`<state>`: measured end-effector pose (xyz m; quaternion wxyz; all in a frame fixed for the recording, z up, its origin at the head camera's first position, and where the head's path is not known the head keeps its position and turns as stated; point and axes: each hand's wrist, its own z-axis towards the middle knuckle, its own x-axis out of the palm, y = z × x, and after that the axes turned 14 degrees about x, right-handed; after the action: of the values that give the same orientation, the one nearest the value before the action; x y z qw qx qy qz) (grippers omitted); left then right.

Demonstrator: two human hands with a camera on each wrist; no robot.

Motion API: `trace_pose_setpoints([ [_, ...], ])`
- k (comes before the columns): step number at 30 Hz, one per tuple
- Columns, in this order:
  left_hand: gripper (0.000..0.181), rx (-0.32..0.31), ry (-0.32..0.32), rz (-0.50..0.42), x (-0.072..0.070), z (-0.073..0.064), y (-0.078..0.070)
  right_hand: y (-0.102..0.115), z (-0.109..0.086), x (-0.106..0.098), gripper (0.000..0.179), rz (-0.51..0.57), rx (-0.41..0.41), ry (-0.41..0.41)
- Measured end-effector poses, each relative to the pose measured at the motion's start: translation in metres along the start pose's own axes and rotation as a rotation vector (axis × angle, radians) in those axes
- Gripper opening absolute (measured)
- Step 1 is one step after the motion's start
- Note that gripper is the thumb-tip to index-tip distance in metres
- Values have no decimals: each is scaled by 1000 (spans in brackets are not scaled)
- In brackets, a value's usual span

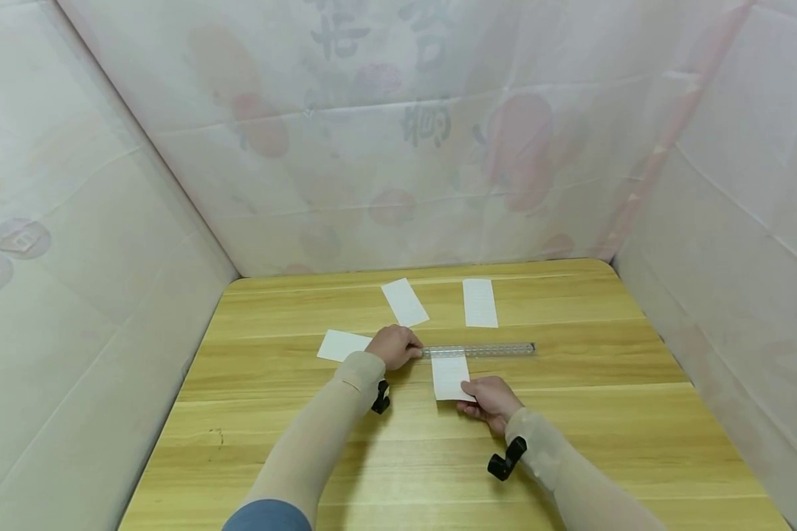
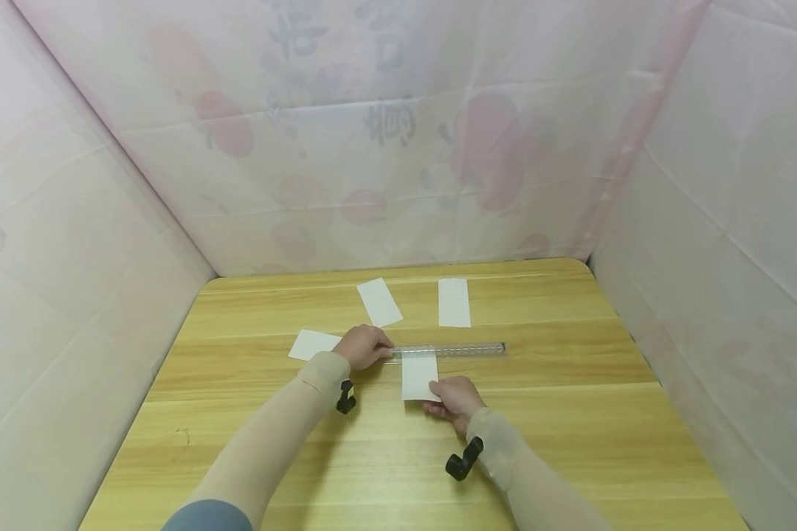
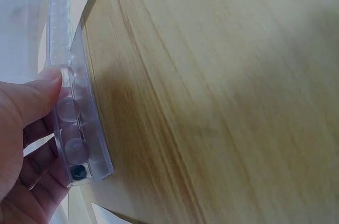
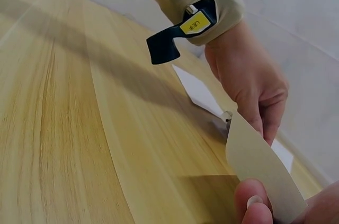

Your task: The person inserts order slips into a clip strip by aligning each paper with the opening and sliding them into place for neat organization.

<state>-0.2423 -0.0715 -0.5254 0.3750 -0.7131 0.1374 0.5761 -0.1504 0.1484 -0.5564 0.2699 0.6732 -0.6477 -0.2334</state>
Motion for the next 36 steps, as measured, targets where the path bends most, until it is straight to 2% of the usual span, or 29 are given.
trace_pose_setpoints([
  [36, 25, 35, -6, 7, 0, -1, 1, 0, 1, -21, 31, -9, 0, -13],
])
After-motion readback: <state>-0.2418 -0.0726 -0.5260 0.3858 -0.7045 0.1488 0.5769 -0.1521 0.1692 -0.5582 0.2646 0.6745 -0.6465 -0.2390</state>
